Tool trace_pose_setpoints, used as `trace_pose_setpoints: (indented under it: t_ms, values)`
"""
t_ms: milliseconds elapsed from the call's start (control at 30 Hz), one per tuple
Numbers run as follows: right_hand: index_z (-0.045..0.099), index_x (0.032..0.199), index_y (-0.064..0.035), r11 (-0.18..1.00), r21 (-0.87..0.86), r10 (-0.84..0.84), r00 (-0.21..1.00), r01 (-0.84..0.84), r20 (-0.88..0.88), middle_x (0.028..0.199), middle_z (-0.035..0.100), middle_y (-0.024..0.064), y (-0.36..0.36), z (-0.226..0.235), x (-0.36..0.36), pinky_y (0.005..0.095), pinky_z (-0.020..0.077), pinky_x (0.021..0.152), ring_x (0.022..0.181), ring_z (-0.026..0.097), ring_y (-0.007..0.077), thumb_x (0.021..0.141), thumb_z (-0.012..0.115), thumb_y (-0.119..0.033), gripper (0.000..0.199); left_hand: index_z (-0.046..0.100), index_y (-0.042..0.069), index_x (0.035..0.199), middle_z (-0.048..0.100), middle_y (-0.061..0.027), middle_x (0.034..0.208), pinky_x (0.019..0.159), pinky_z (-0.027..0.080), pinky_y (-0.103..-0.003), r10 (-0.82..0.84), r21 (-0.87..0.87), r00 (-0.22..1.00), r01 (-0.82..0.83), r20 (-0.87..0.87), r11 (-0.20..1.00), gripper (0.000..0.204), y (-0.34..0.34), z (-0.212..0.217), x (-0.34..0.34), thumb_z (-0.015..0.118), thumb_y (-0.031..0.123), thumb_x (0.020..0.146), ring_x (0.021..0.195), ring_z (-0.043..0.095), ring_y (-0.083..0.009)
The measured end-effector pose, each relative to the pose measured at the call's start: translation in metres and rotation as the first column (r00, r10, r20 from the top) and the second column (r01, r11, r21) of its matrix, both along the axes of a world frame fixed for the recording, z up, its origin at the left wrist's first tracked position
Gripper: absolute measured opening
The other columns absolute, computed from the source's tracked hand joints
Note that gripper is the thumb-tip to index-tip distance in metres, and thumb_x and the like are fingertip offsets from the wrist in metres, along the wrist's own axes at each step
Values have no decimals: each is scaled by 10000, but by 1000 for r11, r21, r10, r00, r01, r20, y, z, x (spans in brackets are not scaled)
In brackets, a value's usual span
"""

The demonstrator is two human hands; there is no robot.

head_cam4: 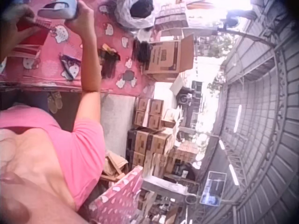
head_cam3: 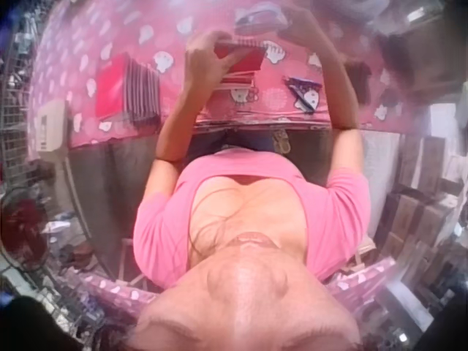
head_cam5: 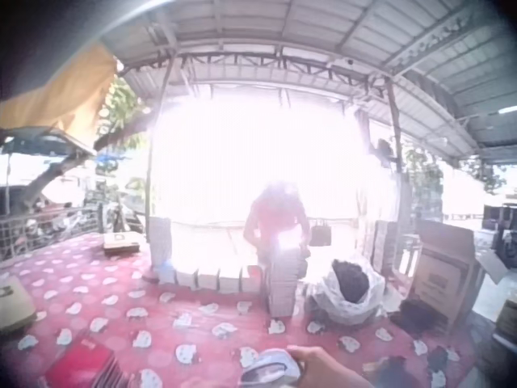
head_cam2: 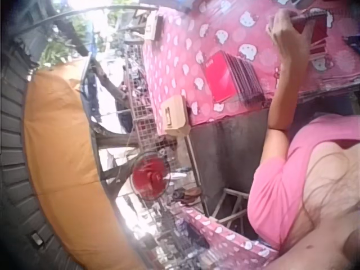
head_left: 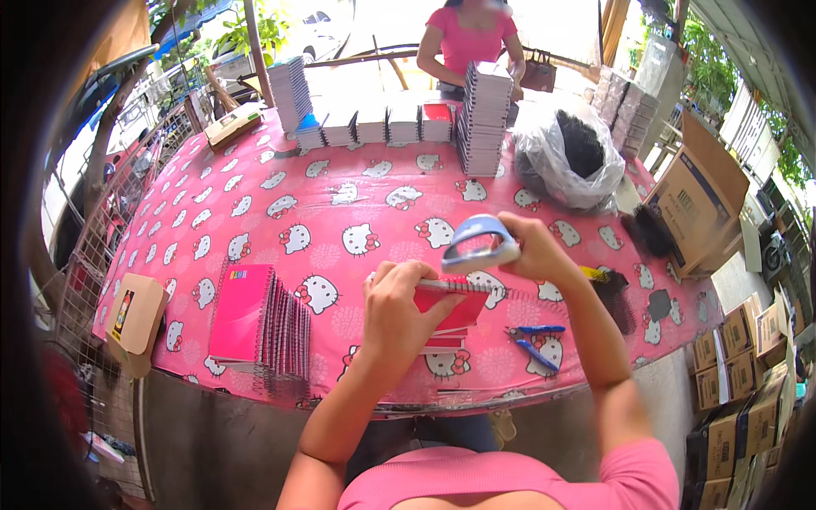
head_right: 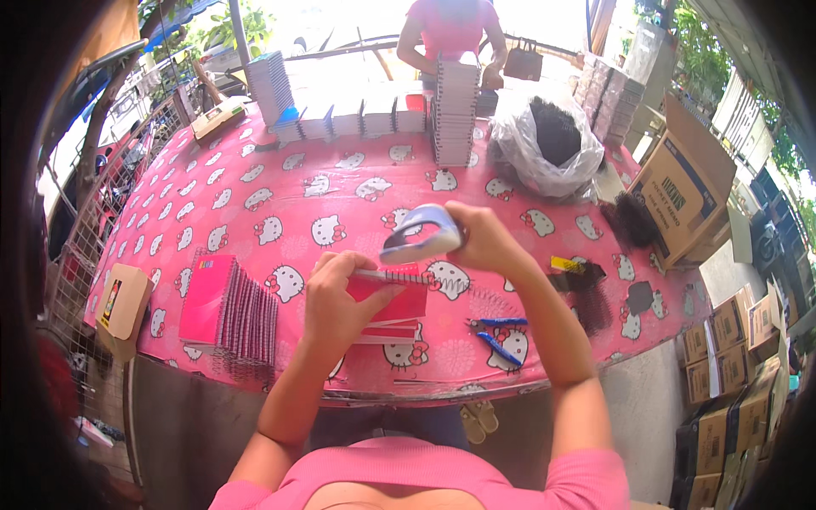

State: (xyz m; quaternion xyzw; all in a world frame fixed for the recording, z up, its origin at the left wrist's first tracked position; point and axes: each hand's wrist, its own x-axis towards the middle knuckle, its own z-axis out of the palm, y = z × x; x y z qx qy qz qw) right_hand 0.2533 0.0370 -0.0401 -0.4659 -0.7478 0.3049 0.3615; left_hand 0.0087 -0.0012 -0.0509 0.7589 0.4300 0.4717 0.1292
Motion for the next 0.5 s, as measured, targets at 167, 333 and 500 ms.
trace_pose_setpoints:
  t_ms: [167,333,500]
  values:
    - [662,969,-4,995,85,54,998,-52,-21,844,664,45,0,6,-8,318,483,793,829,620,140,609,701,13,362,618,36,844,606,-94,957,793,488,-376,66,113,995,-74,76,991,341,2,-4,-4,857,177,647,905,585,-256]
    - [612,1087,-17,985,148,113,978,-88,-175,874,668,76,2,-15,-4,329,494,796,853,627,154,640,716,-24,459,603,24,859,579,-92,937,719,516,-346,12,26,985,-17,170,1000,306,1,-13,-14,834,119,681,865,599,-250]
    - [577,1063,-24,930,152,-366,827,334,427,999,642,180,20,-51,18,386,510,835,946,637,324,691,722,-158,421,606,21,844,598,-68,812,699,519,-326,-45,-143,957,90,287,986,295,7,-16,-15,835,117,685,751,614,-212]
